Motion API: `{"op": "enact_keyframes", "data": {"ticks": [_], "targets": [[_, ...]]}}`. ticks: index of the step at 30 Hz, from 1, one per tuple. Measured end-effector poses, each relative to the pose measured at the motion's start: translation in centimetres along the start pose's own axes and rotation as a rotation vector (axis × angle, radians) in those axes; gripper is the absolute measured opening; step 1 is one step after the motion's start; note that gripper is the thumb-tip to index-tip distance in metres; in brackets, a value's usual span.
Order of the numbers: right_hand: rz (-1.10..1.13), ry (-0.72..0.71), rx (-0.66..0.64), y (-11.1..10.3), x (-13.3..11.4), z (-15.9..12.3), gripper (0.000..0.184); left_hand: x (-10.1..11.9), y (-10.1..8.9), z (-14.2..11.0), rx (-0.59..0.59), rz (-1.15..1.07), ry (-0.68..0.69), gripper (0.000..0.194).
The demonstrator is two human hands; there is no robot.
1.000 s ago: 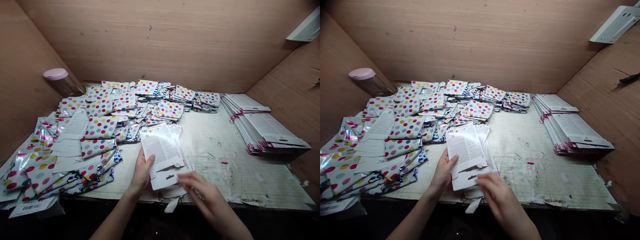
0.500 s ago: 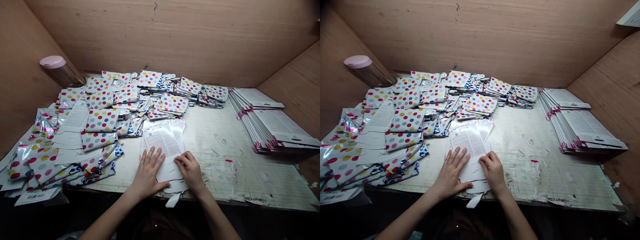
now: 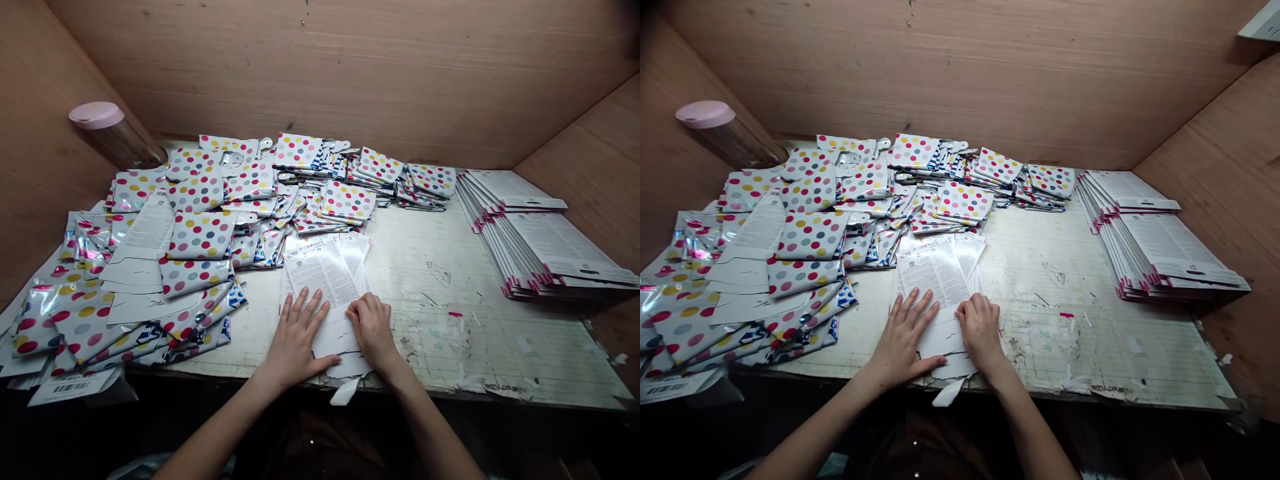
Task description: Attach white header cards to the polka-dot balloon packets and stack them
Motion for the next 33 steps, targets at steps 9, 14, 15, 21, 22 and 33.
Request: {"op": "enact_keyframes", "data": {"ticks": [9, 14, 15, 21, 22, 33], "targets": [[0.161, 0.008, 0.027, -1.1, 0.2, 0.2, 0.01, 0.3, -0.1, 0.0, 0.007, 0.05, 0.013, 0.092], [0.011, -0.075, 0.04, -0.5, -0.2, 0.3, 0.016, 0.3, -0.1, 0.0, 0.004, 0.061, 0.01, 0.092], [-0.009, -0.085, 0.043, -0.3, -0.2, 0.3, 0.017, 0.3, -0.1, 0.0, 0.001, 0.062, 0.009, 0.092], [-0.012, -0.083, 0.049, -0.2, -0.8, 0.3, 0.019, 0.3, -0.1, -0.1, 0.001, 0.056, 0.012, 0.092], [-0.002, -0.097, 0.028, -0.5, -1.3, -0.1, 0.019, 0.3, -0.1, 0.0, 0.003, 0.056, 0.013, 0.092], [-0.104, -0.188, -0.385, -9.4, 2.6, -7.8, 0.025, 2.4, -2.5, -1.7, 0.2, -0.118, 0.309, 0.031]]}}
Point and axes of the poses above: each hand's wrist, its own z-axis towards the middle knuckle, its own y-axis out of the palm, x = y × z, the point moved 8 cm from there along z, towards the middle knuckle, and after that the axes turned 6 degrees about x, right-handed, at the moved point
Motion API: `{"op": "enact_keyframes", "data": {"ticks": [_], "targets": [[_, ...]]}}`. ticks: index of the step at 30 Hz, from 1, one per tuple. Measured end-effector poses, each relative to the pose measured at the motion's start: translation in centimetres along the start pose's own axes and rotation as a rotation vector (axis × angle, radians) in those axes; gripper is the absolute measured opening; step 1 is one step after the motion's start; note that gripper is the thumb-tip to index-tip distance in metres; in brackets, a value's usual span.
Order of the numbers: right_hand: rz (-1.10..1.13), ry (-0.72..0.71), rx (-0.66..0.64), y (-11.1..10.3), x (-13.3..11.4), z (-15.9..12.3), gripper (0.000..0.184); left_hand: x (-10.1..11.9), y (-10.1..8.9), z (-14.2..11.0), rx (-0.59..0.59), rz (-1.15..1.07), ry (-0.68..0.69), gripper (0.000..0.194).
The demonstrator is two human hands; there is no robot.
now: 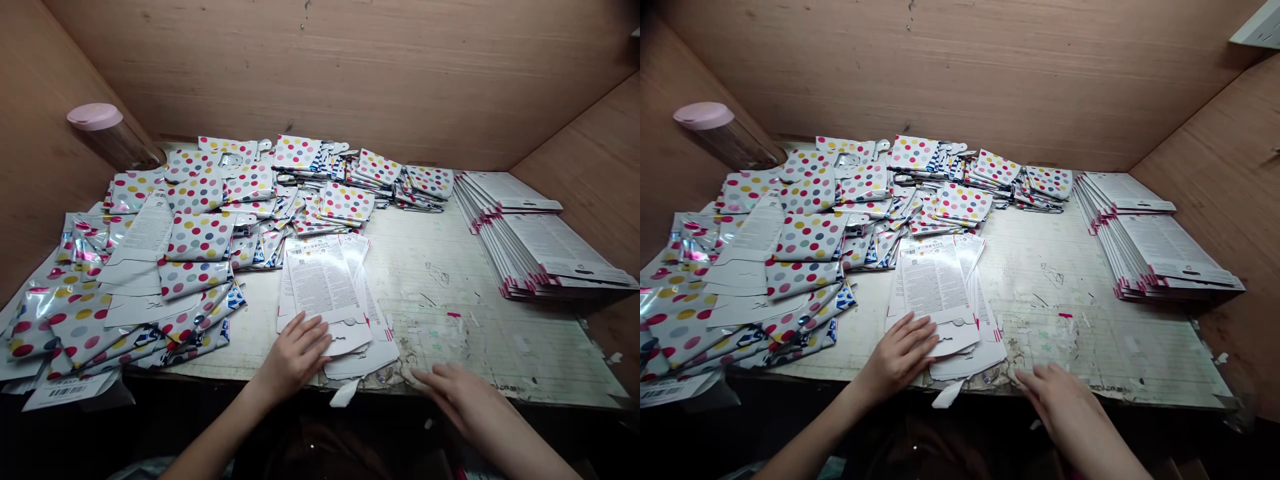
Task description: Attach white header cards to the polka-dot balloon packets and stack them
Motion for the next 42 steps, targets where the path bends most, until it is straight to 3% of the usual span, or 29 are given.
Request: {"op": "enact_keyframes", "data": {"ticks": [4, 6, 9, 12, 16, 23, 28, 33, 37, 42], "targets": [[0.218, -0.106, 0.008, 1.0, -3.2, 6.3, 0.036, -0.3, -0.9, 0.0, 0.075, -0.053, -0.127, 0.018], [0.261, -0.171, 0.094, 2.3, -4.9, 9.3, 0.023, -1.0, -1.1, 0.2, 0.081, -0.09, -0.239, 0.014], [0.329, -0.097, 0.233, 4.1, -4.8, 11.3, 0.019, -2.0, -1.2, 0.4, 0.096, -0.09, -0.373, 0.01], [0.4, 0.019, 0.313, 5.0, -3.5, 11.3, 0.009, -3.0, -1.3, 0.4, 0.141, -0.047, -0.492, 0.007], [0.382, 0.046, 0.374, 4.9, -3.3, 10.9, 0.009, -3.8, -1.4, 0.0, 0.173, -0.002, -0.615, 0.012], [0.32, 0.106, 0.328, 5.2, -3.5, 11.5, 0.011, -5.3, -1.3, -0.4, 0.187, 0.024, -0.723, 0.024], [0.343, 0.109, 0.294, 4.6, -3.5, 11.6, 0.008, -4.6, -1.7, -0.3, 0.205, 0.026, -0.625, 0.022], [0.351, 0.036, 0.161, 4.9, -4.6, 11.4, 0.008, -4.1, -0.7, -0.1, 0.067, -0.048, -0.585, 0.023], [0.225, -0.069, 0.165, 5.8, -5.7, 11.7, 0.011, -3.9, -0.2, 0.1, 0.032, -0.055, -0.579, 0.003], [0.289, 0.15, 0.167, 6.1, -4.4, 12.4, 0.008, -4.6, 0.1, -0.1, 0.054, -0.012, -0.693, 0.013]]}}
Point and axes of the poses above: each hand's wrist, its own z-axis towards the middle knuckle, its own y-axis out of the palm, x = y × z, the point moved 8 cm from there along z, towards the middle knuckle, and after that the axes turned 6 degrees about x, right-handed, at the moved point
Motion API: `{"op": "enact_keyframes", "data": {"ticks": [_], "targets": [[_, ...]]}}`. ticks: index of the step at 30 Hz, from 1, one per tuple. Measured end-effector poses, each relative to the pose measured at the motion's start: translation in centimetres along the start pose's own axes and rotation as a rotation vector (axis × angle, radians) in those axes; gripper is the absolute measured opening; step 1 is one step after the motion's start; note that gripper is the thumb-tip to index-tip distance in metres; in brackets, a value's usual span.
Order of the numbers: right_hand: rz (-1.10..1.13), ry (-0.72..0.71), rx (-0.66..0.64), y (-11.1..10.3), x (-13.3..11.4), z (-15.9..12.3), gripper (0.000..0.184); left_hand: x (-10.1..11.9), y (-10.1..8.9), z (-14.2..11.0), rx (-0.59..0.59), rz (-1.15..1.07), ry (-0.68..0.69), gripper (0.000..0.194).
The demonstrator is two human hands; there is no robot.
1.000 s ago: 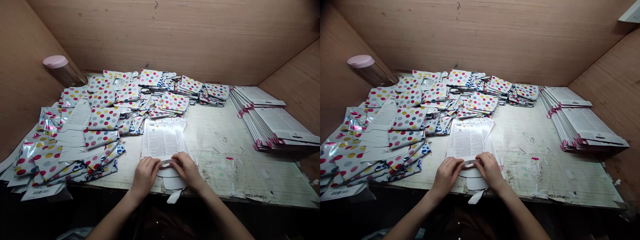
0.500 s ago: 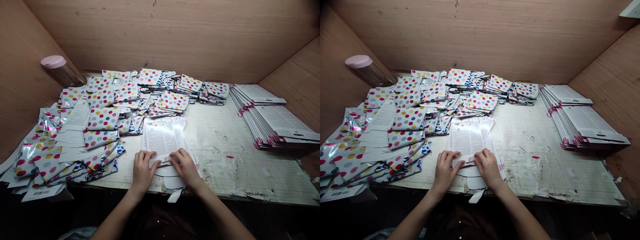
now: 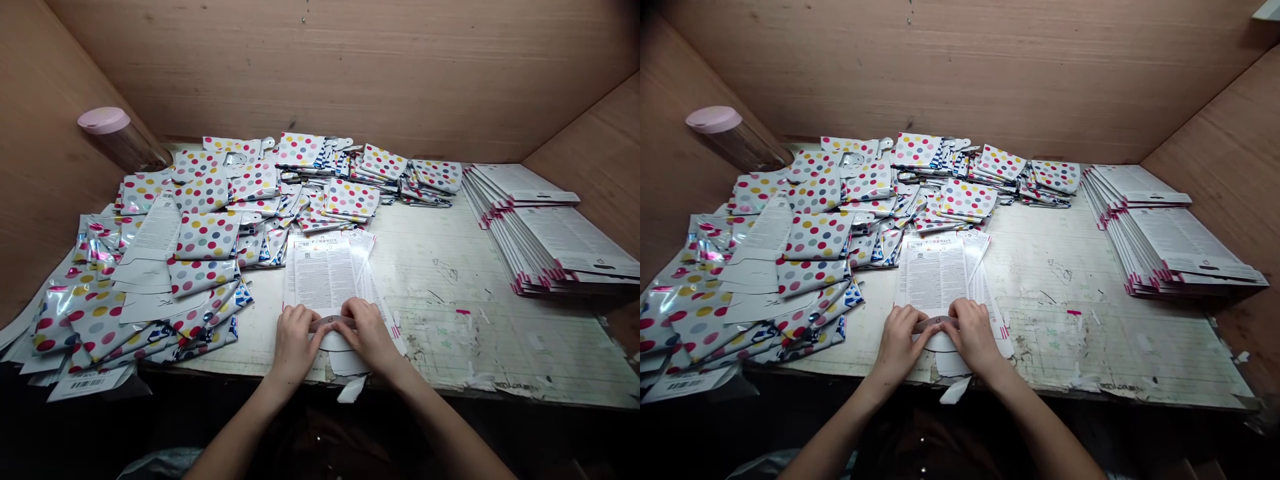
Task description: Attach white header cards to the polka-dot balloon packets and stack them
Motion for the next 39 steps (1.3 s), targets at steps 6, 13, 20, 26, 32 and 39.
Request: {"op": "enact_keyframes", "data": {"ticks": [6, 13, 20, 26, 32, 39], "targets": [[-0.108, 0.101, 0.164, -1.0, 0.3, -0.3, 0.017, -3.2, -1.7, 0.2, 0.001, 0.15, -0.427, 0.049], [-0.245, 0.116, 0.29, -0.8, 0.4, -1.7, 0.016, -3.9, -2.0, 0.2, -0.113, 0.098, -0.59, 0.044], [-0.246, -0.29, 0.324, -0.9, -3.8, -3.0, 0.045, -2.3, -1.0, 0.2, -0.245, -0.311, -0.498, 0.048], [-0.208, -0.661, 0.389, -4.9, -6.7, -3.4, 0.053, 2.6, 0.0, -2.1, -0.414, -0.729, -0.538, 0.065], [-0.531, -0.345, 0.779, -22.8, 5.7, -4.7, 0.044, -1.4, -3.7, 0.5, 0.031, -0.3, -0.323, 0.067], [-0.753, 0.265, 0.569, -33.1, 25.0, -3.5, 0.034, -4.5, -0.6, 3.0, 0.092, 0.437, -0.264, 0.091]]}}
Point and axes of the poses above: each hand's wrist, its own z-axis towards the middle knuckle, its own y-axis out of the palm, x = y × z, the point moved 8 cm from there along z, towards the middle knuckle, and after that the axes turned 6 degrees about x, right-handed, at the moved point
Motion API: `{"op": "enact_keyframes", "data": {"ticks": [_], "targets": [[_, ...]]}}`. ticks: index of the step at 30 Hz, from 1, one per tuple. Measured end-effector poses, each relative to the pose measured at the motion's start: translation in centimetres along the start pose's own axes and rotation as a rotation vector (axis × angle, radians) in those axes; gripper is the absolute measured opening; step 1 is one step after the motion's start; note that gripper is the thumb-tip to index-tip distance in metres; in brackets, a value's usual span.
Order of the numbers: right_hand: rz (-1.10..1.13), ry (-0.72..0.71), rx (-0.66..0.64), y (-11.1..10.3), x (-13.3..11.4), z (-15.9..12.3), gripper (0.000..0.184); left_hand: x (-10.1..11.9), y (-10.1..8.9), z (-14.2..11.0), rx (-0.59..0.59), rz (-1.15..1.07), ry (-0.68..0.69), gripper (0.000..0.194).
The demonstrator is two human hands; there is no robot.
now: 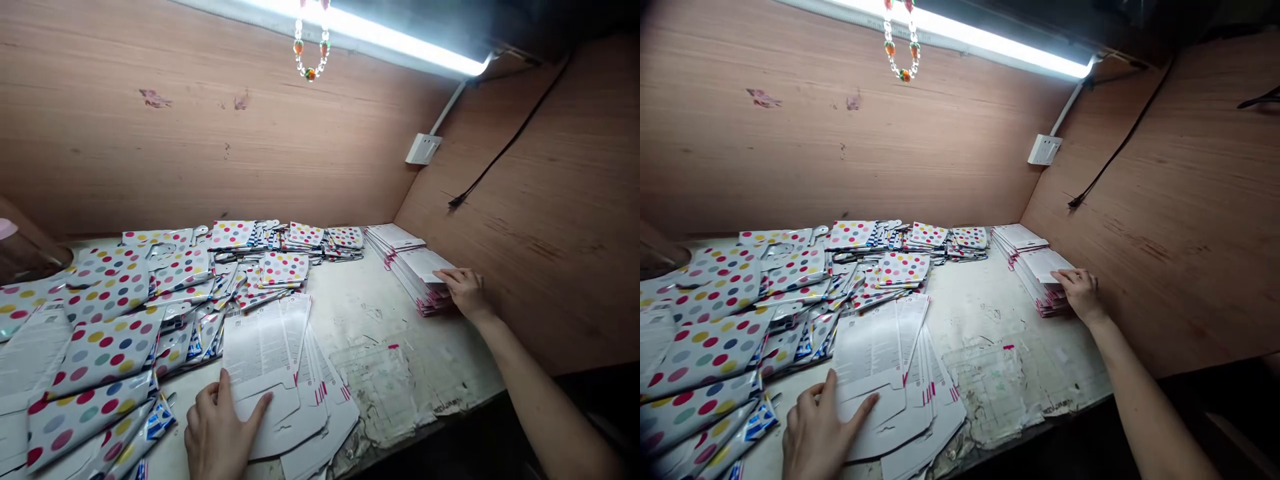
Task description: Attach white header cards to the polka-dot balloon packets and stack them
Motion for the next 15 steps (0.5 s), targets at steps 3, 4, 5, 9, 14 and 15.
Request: {"op": "enact_keyframes", "data": {"ticks": [3, 4, 5, 9, 14, 15], "targets": [[0.017, 0.046, -0.067, 1.0, 1.3, 0.7, 0.039, -0.2, 0.0, 0.3, -0.022, -0.018, -0.056, 0.097], [0.018, 0.081, -0.074, 0.9, 1.5, 0.8, 0.04, -0.4, -0.4, 0.4, -0.009, -0.028, -0.074, 0.099], [0.016, 0.123, -0.069, 0.6, 1.3, 0.7, 0.04, -0.7, -0.8, 0.5, 0.003, -0.056, -0.092, 0.098], [0.098, 0.218, -0.033, -1.2, -5.4, -2.6, 0.04, -2.1, -1.1, -0.5, -0.087, -0.576, -0.294, 0.062], [1.422, 0.523, -0.991, 0.4, -29.0, -17.5, 0.043, -0.6, -0.8, -3.8, -0.094, -1.328, -0.576, 0.058], [1.622, 0.665, -1.161, -0.1, -33.4, -20.3, 0.05, -0.3, -1.1, -4.3, -0.038, -1.341, -0.572, 0.057]]}}
Point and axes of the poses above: each hand's wrist, its own z-axis towards the middle knuckle, its own y-axis out of the palm, x = y × z, the point moved 8 cm from there along z, towards the middle knuckle, and after that the axes turned 6 degrees about x, right-handed, at the moved point
